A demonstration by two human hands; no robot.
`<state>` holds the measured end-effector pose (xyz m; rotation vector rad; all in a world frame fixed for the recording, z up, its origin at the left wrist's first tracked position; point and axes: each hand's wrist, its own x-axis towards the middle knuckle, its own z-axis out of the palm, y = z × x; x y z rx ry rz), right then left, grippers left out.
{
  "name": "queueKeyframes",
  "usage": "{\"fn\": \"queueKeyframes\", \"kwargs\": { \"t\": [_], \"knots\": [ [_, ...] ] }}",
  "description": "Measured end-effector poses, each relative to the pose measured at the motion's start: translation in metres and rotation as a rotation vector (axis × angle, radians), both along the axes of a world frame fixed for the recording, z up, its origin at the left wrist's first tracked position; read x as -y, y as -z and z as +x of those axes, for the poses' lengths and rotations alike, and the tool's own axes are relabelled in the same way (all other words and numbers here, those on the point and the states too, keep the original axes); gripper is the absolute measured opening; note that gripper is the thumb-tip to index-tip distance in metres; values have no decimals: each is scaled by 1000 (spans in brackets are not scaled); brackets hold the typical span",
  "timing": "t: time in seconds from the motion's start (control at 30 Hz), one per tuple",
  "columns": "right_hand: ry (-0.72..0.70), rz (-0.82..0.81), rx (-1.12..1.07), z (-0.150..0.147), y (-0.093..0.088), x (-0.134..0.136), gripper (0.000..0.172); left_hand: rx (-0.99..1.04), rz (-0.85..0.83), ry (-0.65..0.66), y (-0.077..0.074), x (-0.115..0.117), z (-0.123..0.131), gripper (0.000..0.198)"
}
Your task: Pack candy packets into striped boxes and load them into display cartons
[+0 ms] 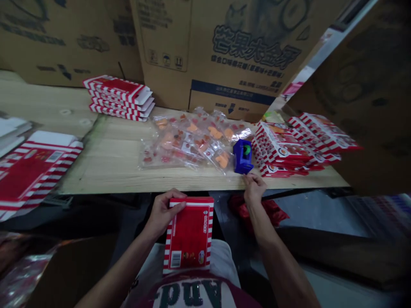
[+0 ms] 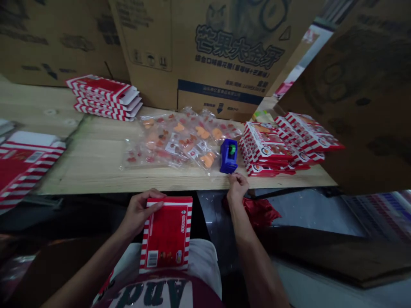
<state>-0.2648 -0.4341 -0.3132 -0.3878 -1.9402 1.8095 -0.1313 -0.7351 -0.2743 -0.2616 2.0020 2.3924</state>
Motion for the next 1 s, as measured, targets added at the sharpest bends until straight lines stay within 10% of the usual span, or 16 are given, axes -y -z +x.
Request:
{"fn": "queueKeyframes", "kwargs": {
  "t": [0.1, 0.33, 0.53, 0.67, 0.8, 1.0],
  "knots": [
    [-131, -41, 39, 8, -32, 10, 30, -3, 19, 23, -1, -3, -1, 13],
    [-1616, 529, 149, 14, -128, 95, 33, -34, -13, 105, -9, -11, -8, 17],
    [-1619, 884, 176, -3, -120, 128, 33, -47, -34, 100, -16, -11, -1, 18],
    [-1796, 555, 581, -5, -91, 124, 41, -99, -44, 137, -25, -10, 5, 17],
    [-1688, 159, 586, 11, -78, 122, 52, -157, -72, 168, -38, -14, 13, 16],
    [-2005, 541, 378, 11, -140, 136, 32, -195, -37, 254, -42, 5, 9, 26]
  ]
}}
